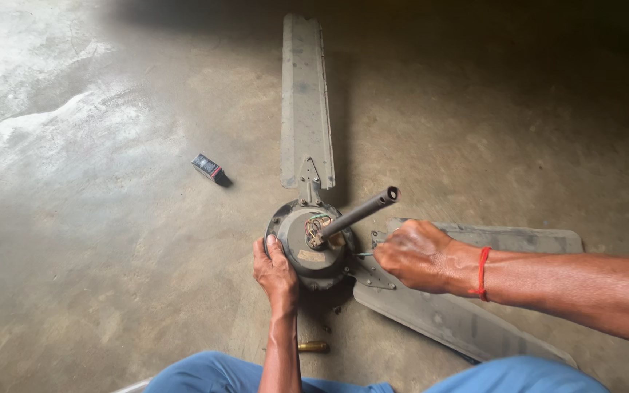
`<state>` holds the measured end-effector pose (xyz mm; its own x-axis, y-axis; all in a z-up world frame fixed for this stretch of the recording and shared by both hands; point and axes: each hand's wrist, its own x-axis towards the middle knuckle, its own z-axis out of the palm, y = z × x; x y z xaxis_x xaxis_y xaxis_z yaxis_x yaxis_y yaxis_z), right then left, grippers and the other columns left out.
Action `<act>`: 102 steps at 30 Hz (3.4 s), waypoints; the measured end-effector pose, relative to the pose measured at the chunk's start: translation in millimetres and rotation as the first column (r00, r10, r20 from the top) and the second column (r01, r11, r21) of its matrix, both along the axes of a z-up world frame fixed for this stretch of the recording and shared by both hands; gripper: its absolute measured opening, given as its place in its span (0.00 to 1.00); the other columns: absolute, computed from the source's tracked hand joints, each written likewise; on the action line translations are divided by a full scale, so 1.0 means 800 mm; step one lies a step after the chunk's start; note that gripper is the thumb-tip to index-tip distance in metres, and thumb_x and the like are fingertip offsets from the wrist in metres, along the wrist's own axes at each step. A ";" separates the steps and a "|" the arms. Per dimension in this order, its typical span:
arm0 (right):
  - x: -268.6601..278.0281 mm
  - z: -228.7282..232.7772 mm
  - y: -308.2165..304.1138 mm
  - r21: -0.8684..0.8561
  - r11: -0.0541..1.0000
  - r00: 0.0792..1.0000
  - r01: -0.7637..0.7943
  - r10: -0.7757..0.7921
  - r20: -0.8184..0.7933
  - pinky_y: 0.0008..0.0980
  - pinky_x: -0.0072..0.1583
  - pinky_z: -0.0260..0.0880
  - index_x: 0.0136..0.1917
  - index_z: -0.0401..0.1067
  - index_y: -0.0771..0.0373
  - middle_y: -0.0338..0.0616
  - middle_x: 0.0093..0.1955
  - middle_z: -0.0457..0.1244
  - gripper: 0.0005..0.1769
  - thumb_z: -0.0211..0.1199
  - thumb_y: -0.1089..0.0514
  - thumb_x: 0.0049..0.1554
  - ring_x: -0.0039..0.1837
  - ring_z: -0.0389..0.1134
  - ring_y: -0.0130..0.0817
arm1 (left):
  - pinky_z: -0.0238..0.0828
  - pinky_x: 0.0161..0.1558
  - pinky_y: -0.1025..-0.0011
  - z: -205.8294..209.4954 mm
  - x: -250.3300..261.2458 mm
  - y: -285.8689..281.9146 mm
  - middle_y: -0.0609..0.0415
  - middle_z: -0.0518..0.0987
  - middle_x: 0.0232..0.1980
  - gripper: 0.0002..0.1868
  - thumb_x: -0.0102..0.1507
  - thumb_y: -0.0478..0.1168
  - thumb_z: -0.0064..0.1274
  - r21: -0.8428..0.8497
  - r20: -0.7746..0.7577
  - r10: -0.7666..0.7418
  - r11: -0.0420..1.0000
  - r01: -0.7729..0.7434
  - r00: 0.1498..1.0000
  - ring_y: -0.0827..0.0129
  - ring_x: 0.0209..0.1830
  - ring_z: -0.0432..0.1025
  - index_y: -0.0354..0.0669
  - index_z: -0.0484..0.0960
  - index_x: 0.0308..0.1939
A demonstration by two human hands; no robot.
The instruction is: The person sits on the floor and uses a screwdriver to remove screws from the central hub of a ceiling fan. They detach each blade one by one and set them aside, leaving the fan hub and mounting rod exposed.
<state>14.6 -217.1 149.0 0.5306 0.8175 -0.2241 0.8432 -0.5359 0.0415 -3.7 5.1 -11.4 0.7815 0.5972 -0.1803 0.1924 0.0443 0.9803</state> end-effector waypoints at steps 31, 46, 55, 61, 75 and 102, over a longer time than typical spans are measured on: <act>0.033 0.090 0.029 -0.078 0.643 0.623 0.762 -0.761 -0.181 0.44 0.48 0.74 0.39 0.81 0.61 0.54 0.36 0.71 0.12 0.67 0.50 0.55 0.42 0.75 0.46 | 0.72 0.41 0.58 0.046 0.015 0.007 0.42 0.82 0.36 0.17 0.72 0.50 0.42 0.102 -0.093 0.006 0.995 0.003 0.996 0.56 0.35 0.77 0.39 0.77 0.44; 0.021 0.060 0.039 0.636 0.393 0.673 0.664 -0.684 -0.281 0.41 0.46 0.67 0.36 0.73 0.62 0.44 0.37 0.62 0.18 0.69 0.46 0.55 0.41 0.66 0.38 | 0.70 0.43 0.57 0.033 0.016 0.013 0.40 0.81 0.38 0.17 0.71 0.49 0.43 0.142 -0.042 0.005 0.990 0.001 0.999 0.53 0.37 0.75 0.37 0.77 0.44; 0.008 0.086 0.058 0.502 0.626 0.705 0.598 -0.708 0.042 0.41 0.34 0.67 0.47 0.66 0.65 0.53 0.36 0.63 0.32 0.57 0.31 0.57 0.36 0.66 0.41 | 0.70 0.44 0.58 0.039 0.011 0.010 0.42 0.81 0.38 0.18 0.71 0.49 0.42 0.119 -0.046 0.002 0.993 0.004 0.999 0.56 0.38 0.75 0.37 0.77 0.44; 0.020 0.102 0.064 0.212 0.553 0.587 0.806 -0.794 -0.160 0.45 0.42 0.72 0.47 0.65 0.64 0.57 0.40 0.67 0.23 0.58 0.41 0.63 0.42 0.73 0.46 | 0.70 0.44 0.57 0.047 0.012 0.009 0.41 0.81 0.39 0.18 0.71 0.50 0.41 0.087 -0.118 0.007 0.996 0.003 0.993 0.54 0.39 0.76 0.37 0.77 0.44; 0.007 0.077 0.049 0.744 0.391 0.767 0.542 -0.593 -0.247 0.34 0.48 0.74 0.60 0.75 0.56 0.43 0.49 0.63 0.25 0.74 0.66 0.49 0.45 0.67 0.33 | 0.71 0.45 0.56 0.036 0.015 0.008 0.40 0.82 0.40 0.19 0.71 0.51 0.42 0.127 -0.128 0.019 0.992 -0.002 0.992 0.52 0.40 0.77 0.37 0.78 0.45; -0.008 0.084 0.044 0.815 0.220 0.747 0.537 -0.573 -0.337 0.27 0.55 0.78 0.59 0.79 0.58 0.40 0.56 0.72 0.20 0.63 0.71 0.55 0.55 0.75 0.26 | 0.68 0.48 0.51 -0.016 0.028 0.020 0.36 0.81 0.41 0.17 0.68 0.46 0.44 0.362 -0.144 0.042 0.932 0.014 0.989 0.42 0.43 0.75 0.35 0.81 0.42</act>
<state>8.5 -181.8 216.0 0.9230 0.0532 0.3811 0.3261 -0.6336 -0.7015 18.9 21.1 -23.8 0.7539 0.6540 -0.0623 0.3372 -0.3038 0.8911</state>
